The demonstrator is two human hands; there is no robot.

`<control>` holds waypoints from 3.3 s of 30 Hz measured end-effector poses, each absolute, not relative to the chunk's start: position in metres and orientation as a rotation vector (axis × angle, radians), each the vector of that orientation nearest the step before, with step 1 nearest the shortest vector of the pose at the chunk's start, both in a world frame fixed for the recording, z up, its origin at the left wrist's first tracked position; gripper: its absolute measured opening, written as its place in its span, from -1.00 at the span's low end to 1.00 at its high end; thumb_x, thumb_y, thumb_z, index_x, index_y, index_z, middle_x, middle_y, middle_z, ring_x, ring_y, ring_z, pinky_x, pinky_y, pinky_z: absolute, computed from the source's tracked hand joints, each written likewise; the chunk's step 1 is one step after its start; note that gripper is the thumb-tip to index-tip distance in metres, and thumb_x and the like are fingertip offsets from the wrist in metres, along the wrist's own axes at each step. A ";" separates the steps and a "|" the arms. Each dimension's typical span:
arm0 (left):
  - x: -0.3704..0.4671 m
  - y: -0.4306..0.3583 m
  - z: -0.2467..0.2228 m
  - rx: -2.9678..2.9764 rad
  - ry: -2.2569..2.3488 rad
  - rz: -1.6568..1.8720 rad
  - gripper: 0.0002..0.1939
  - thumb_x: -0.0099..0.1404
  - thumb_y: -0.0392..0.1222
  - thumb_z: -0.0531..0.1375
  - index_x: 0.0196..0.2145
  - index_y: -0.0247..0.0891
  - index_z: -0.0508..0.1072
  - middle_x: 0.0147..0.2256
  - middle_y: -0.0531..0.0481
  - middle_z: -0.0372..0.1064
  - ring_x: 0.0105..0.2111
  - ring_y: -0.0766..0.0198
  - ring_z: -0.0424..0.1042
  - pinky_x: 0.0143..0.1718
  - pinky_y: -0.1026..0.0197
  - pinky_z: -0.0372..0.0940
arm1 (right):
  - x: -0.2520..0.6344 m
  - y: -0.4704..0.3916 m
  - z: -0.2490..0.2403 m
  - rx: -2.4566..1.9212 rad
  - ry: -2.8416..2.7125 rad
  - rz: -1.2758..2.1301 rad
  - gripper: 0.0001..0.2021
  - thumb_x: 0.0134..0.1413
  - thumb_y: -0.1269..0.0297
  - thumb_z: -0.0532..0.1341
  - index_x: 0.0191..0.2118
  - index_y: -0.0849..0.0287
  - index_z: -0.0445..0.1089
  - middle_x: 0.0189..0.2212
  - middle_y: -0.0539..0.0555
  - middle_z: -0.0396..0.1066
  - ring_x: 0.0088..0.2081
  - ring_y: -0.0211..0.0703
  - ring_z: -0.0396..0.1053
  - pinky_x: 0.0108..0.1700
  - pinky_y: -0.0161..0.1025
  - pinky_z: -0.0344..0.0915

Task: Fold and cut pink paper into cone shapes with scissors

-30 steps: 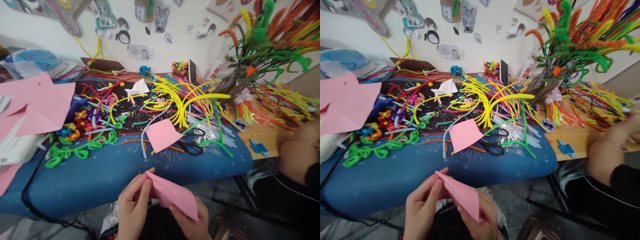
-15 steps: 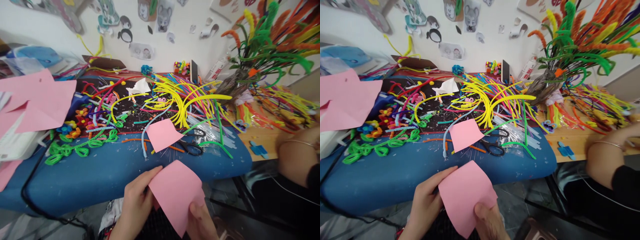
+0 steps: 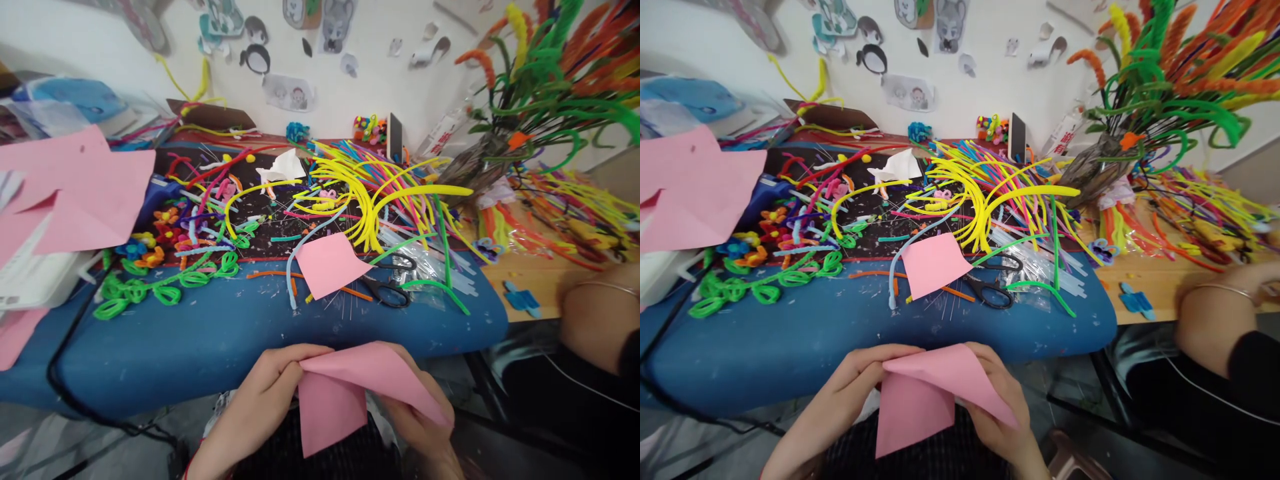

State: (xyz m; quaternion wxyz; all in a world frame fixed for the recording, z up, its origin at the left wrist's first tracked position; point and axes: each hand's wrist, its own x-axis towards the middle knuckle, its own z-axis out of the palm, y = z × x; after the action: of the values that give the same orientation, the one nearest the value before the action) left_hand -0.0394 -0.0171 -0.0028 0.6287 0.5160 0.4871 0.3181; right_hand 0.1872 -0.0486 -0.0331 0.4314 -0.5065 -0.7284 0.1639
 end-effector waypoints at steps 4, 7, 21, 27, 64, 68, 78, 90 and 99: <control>-0.041 -0.013 -0.004 1.075 1.063 0.623 -0.62 0.25 -0.26 0.02 -0.20 -0.16 0.65 -0.25 0.00 0.60 -0.30 0.19 0.52 -0.31 0.26 0.37 | 0.194 -0.045 -0.043 -1.065 -1.762 0.359 -0.82 0.18 0.31 0.24 -0.09 -0.05 0.42 -0.16 0.04 0.50 -0.07 -0.01 0.48 -0.06 -0.08 0.49; -0.041 -0.009 -0.006 0.950 1.020 0.605 -0.62 0.18 -0.27 0.04 -0.23 -0.24 0.65 -0.38 -0.03 0.59 -0.47 0.26 0.46 -0.47 0.31 0.31 | 0.202 -0.047 -0.049 -1.246 -1.675 0.445 -0.58 0.18 0.20 0.26 0.15 0.01 0.33 0.03 0.17 0.45 0.00 0.02 0.47 -0.10 -0.14 0.52; -0.059 -0.010 0.002 1.965 0.931 0.902 -0.79 0.20 -0.33 0.26 -0.29 -0.04 0.64 -0.37 -0.06 0.38 -0.39 0.26 0.39 -0.39 0.30 0.33 | 0.196 -0.049 -0.042 -1.221 -1.860 0.524 -0.74 0.25 0.43 0.15 -0.02 0.00 0.45 -0.24 0.05 0.59 -0.24 -0.09 0.57 -0.21 -0.24 0.52; -0.071 0.000 0.014 2.202 0.669 0.653 -0.44 0.04 -0.50 0.14 -0.05 -0.05 0.55 0.21 -0.13 0.24 0.20 -0.06 0.23 0.15 -0.03 0.25 | 0.196 -0.045 -0.036 -1.246 -1.762 0.633 -0.79 0.23 0.42 0.16 -0.10 0.01 0.46 -0.28 0.02 0.56 -0.30 -0.14 0.53 -0.29 -0.30 0.47; -0.020 0.018 -0.002 0.935 0.638 0.641 -0.82 0.21 -0.22 0.26 -0.19 -0.20 0.47 -0.32 0.05 0.39 -0.42 0.41 0.30 -0.43 0.37 0.17 | 0.170 -0.050 -0.040 -1.021 -1.089 1.076 -0.89 -0.02 0.15 0.37 -0.35 0.02 0.55 -0.32 0.02 0.61 -0.29 -0.06 0.55 -0.23 -0.17 0.50; -0.022 0.013 -0.006 1.042 0.543 0.698 -0.74 0.30 -0.32 0.08 -0.24 -0.19 0.58 -0.16 -0.07 0.41 -0.24 0.28 0.43 -0.26 0.26 0.32 | 0.151 -0.049 -0.034 -1.069 -0.745 1.164 -0.81 -0.11 0.15 0.43 -0.30 0.01 0.54 -0.36 -0.01 0.56 -0.37 -0.13 0.51 -0.35 -0.22 0.48; -0.006 -0.004 -0.014 1.665 0.870 1.263 -0.87 0.24 -0.42 0.19 -0.33 -0.25 0.49 -0.31 -0.02 0.45 -0.31 0.34 0.45 -0.26 0.32 0.34 | 0.127 -0.051 -0.026 -1.044 -0.459 1.265 -0.76 -0.16 0.27 0.47 -0.28 0.08 0.53 -0.35 -0.01 0.52 -0.34 -0.20 0.45 -0.30 -0.30 0.47; 0.009 -0.022 -0.016 1.740 1.188 1.317 -0.80 0.13 -0.51 0.08 -0.48 -0.21 0.28 -0.48 0.07 0.33 -0.45 0.35 0.34 -0.40 0.32 0.25 | 0.128 -0.053 -0.053 -1.217 -0.471 1.045 -0.81 0.05 0.29 0.33 -0.17 0.10 0.47 -0.25 0.01 0.54 -0.24 -0.21 0.48 -0.21 -0.31 0.48; 0.005 -0.028 -0.026 1.605 0.930 1.404 -0.79 0.04 -0.50 0.10 -0.45 -0.20 0.33 -0.06 -0.08 0.51 -0.05 0.11 0.50 -0.06 0.12 0.38 | 0.136 -0.059 -0.048 -1.173 -0.678 1.077 -0.84 0.13 0.20 0.29 -0.18 0.06 0.52 -0.22 0.10 0.56 -0.21 -0.12 0.53 -0.20 -0.24 0.53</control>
State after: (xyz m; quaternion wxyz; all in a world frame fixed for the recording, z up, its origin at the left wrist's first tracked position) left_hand 0.0047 -0.0283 -0.0257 0.3966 0.6334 0.3670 0.5540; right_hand 0.1363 -0.0594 -0.0483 0.6486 -0.5159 -0.2982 0.4736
